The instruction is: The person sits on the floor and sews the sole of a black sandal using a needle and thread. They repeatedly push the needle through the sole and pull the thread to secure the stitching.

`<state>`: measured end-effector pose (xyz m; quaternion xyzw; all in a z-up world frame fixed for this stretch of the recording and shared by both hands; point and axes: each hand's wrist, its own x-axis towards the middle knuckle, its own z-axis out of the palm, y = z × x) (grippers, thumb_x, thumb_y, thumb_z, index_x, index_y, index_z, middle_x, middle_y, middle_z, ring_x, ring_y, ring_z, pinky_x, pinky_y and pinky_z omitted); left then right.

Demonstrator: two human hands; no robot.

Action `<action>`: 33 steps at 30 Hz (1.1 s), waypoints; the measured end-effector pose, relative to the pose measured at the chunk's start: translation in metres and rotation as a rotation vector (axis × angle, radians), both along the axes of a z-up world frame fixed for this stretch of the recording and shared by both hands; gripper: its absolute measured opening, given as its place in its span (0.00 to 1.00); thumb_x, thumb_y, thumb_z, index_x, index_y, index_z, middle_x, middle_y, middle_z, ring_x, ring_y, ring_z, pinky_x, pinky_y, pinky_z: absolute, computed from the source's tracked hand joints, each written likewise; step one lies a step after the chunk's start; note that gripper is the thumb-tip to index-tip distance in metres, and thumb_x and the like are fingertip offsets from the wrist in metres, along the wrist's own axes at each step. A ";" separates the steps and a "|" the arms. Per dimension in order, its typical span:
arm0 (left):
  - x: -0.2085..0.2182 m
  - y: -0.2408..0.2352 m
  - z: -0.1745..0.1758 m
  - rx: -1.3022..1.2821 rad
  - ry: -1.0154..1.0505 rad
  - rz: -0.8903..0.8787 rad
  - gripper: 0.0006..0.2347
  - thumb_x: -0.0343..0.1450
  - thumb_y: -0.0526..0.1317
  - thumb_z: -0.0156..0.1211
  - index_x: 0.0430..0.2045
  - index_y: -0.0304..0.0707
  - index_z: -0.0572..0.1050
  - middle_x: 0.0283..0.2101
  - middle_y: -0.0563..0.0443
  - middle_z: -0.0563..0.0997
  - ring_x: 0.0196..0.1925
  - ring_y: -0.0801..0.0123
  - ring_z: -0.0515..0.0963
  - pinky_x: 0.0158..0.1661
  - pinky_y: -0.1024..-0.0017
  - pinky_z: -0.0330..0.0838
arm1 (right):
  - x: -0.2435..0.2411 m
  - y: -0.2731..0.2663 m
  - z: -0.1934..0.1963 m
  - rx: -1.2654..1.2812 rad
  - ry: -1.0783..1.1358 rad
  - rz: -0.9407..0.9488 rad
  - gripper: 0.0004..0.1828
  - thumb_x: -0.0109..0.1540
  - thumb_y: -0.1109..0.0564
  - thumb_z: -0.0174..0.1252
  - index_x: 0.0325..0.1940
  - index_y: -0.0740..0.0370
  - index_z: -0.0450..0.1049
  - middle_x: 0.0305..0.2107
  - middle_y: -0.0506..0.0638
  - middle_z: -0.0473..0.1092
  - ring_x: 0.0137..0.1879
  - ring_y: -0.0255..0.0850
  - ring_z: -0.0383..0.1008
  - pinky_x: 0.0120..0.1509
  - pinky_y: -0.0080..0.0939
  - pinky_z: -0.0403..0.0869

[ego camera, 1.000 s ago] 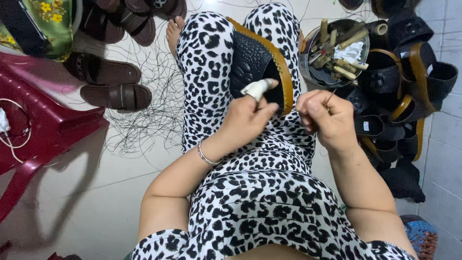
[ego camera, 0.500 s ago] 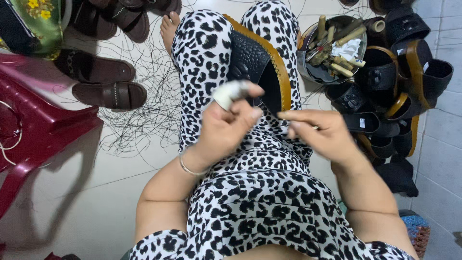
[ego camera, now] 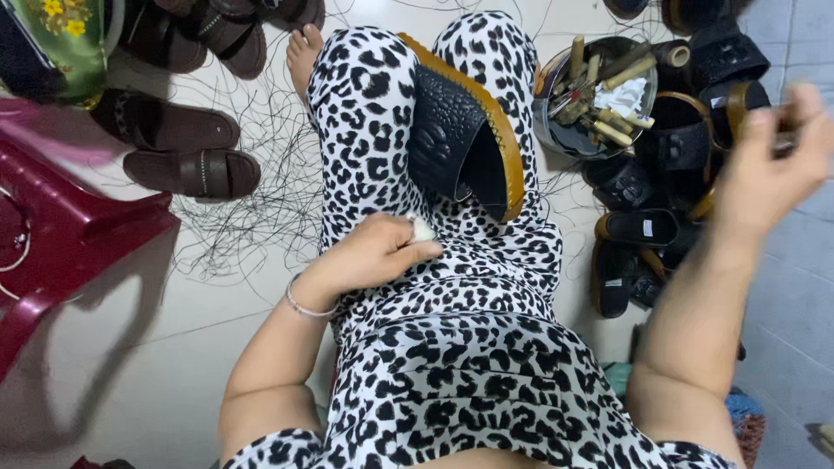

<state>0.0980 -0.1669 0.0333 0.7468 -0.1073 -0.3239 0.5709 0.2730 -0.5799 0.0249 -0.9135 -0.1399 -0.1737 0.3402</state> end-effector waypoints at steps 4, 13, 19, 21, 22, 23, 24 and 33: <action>0.024 -0.024 0.002 -0.967 -0.107 0.558 0.11 0.76 0.36 0.54 0.50 0.28 0.75 0.58 0.32 0.74 0.52 0.58 0.81 0.56 0.61 0.76 | -0.062 0.101 0.016 0.093 0.227 0.417 0.16 0.70 0.57 0.65 0.58 0.69 0.79 0.50 0.66 0.73 0.58 0.61 0.73 0.63 0.55 0.71; 0.041 0.051 -0.006 -1.265 -0.034 0.971 0.19 0.79 0.55 0.42 0.52 0.50 0.78 0.65 0.46 0.74 0.67 0.59 0.75 0.73 0.51 0.66 | -0.078 0.123 0.059 0.215 0.578 0.663 0.05 0.63 0.58 0.63 0.37 0.57 0.84 0.35 0.51 0.76 0.37 0.44 0.76 0.44 0.39 0.75; 0.044 0.057 -0.046 -1.148 0.204 1.167 0.21 0.77 0.56 0.40 0.34 0.42 0.79 0.12 0.64 0.52 0.12 0.83 0.51 0.15 0.84 0.55 | -0.090 0.145 0.017 1.123 0.686 0.635 0.25 0.72 0.51 0.45 0.19 0.51 0.59 0.12 0.53 0.62 0.19 0.47 0.70 0.29 0.46 0.79; 0.044 0.050 -0.043 -1.045 0.162 1.223 0.22 0.77 0.55 0.41 0.32 0.40 0.79 0.10 0.63 0.53 0.11 0.81 0.50 0.13 0.82 0.53 | -0.079 0.131 -0.011 1.115 0.815 0.486 0.27 0.74 0.48 0.44 0.20 0.54 0.58 0.13 0.53 0.60 0.21 0.46 0.70 0.20 0.37 0.74; 0.045 0.044 -0.042 -0.947 0.125 1.275 0.22 0.77 0.55 0.42 0.30 0.37 0.79 0.09 0.62 0.54 0.10 0.80 0.50 0.12 0.81 0.51 | -0.074 0.123 -0.024 1.095 0.941 0.330 0.29 0.76 0.45 0.43 0.21 0.56 0.57 0.14 0.53 0.58 0.23 0.45 0.70 0.12 0.29 0.68; 0.049 0.035 -0.044 -0.953 0.126 1.270 0.22 0.77 0.55 0.42 0.30 0.37 0.79 0.09 0.62 0.54 0.10 0.80 0.50 0.12 0.81 0.51 | -0.070 0.123 -0.016 1.092 0.935 0.327 0.29 0.76 0.45 0.43 0.21 0.56 0.57 0.14 0.53 0.58 0.23 0.45 0.70 0.12 0.29 0.68; 0.049 0.024 -0.044 -0.600 -0.161 1.295 0.21 0.78 0.49 0.43 0.31 0.31 0.81 0.09 0.57 0.61 0.10 0.76 0.59 0.13 0.80 0.57 | -0.067 0.124 -0.009 1.022 0.891 0.355 0.28 0.75 0.46 0.43 0.22 0.57 0.59 0.17 0.54 0.61 0.23 0.43 0.71 0.13 0.28 0.68; 0.034 -0.062 0.013 -0.163 -0.277 0.466 0.18 0.67 0.47 0.66 0.46 0.42 0.72 0.42 0.50 0.81 0.44 0.64 0.84 0.47 0.70 0.81 | -0.060 0.164 0.105 0.263 0.477 0.662 0.04 0.64 0.60 0.59 0.41 0.65 0.76 0.41 0.59 0.73 0.36 0.41 0.73 0.41 0.39 0.74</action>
